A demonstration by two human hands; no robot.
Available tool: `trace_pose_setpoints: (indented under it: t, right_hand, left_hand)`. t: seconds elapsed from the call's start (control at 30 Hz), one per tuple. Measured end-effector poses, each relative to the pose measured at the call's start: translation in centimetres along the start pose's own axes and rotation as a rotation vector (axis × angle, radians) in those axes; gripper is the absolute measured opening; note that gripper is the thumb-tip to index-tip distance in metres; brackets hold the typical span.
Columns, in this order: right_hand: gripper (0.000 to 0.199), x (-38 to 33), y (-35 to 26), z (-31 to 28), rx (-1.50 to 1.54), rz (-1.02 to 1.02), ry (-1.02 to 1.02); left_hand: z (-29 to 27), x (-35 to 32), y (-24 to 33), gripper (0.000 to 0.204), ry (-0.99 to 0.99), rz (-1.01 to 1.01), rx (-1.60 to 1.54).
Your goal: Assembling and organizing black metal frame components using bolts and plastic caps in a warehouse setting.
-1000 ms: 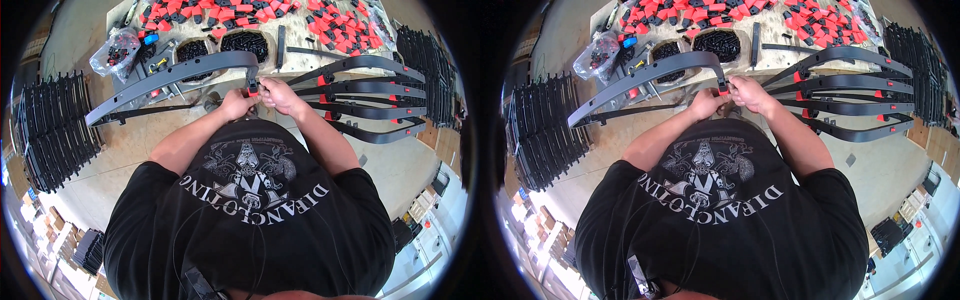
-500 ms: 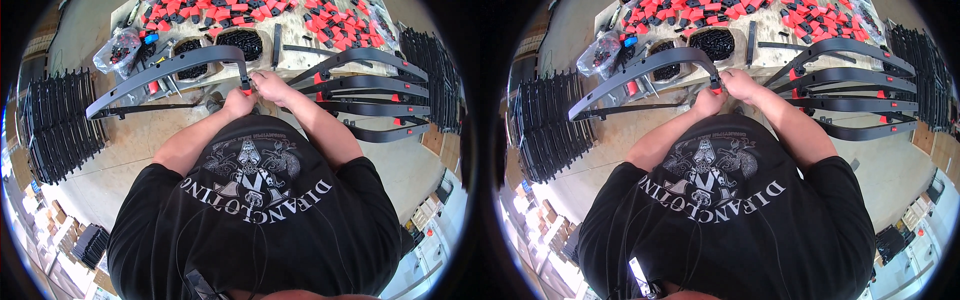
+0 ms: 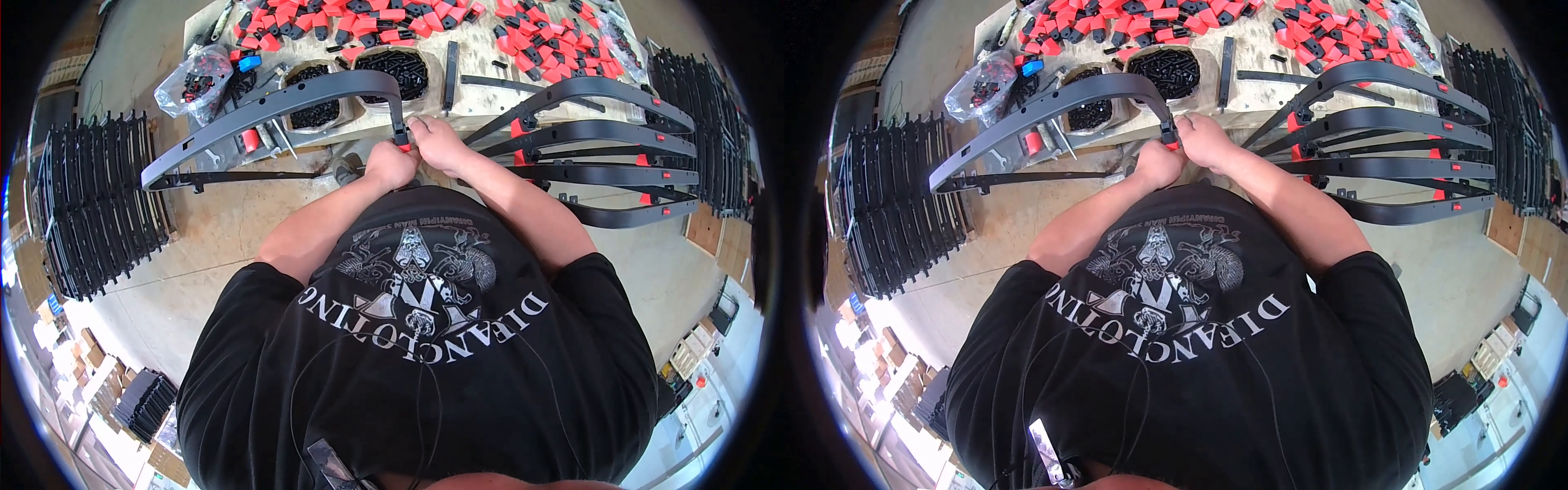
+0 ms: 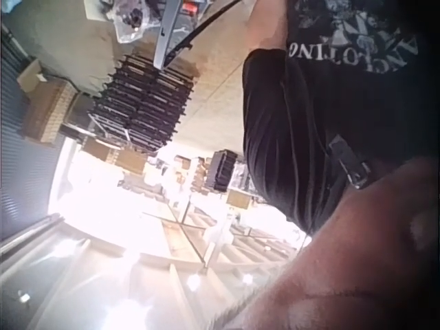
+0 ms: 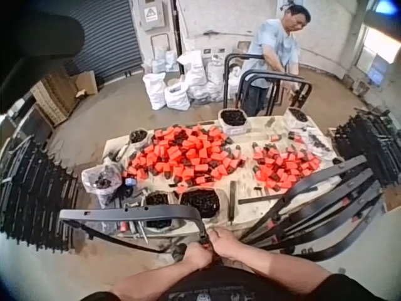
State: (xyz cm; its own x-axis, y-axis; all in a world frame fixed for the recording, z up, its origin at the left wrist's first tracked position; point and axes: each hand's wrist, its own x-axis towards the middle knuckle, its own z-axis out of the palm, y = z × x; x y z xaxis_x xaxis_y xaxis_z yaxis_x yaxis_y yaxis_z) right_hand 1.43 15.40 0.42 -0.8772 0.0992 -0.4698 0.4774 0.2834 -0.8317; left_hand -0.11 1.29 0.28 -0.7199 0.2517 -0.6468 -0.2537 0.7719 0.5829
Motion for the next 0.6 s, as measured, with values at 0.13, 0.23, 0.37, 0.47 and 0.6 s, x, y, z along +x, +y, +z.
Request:
trace_pose_setpoints:
  t: [0.13, 0.23, 0.37, 0.47, 0.6]
  right_hand:
    - [0.043, 0.6, -0.2, 0.0, -0.008, 0.077, -0.032]
    - [0.042, 0.4, 0.1, 0.1, 0.135, 0.136, -0.063]
    - [0.039, 0.2, 0.3, 0.0, 0.293, 0.277, -0.111]
    - [0.035, -0.7, 0.3, -0.1, 0.399, 0.239, -0.066]
    - [0.031, -0.6, 2.6, -2.9, 0.647, 0.276, -0.054]
  left_hand:
    - [0.7, 1.0, -0.5, 0.046, 0.004, -0.028, 0.023]
    - [0.8, 1.1, -0.3, 0.047, 0.066, -0.046, 0.019]
    - [1.1, 2.7, -1.2, 0.050, 0.069, -0.044, 0.000]
    - [1.1, 2.5, -1.6, 0.051, 0.069, 0.013, 0.005]
    - [0.2, 1.8, -0.9, 0.050, 0.030, -0.025, 0.010]
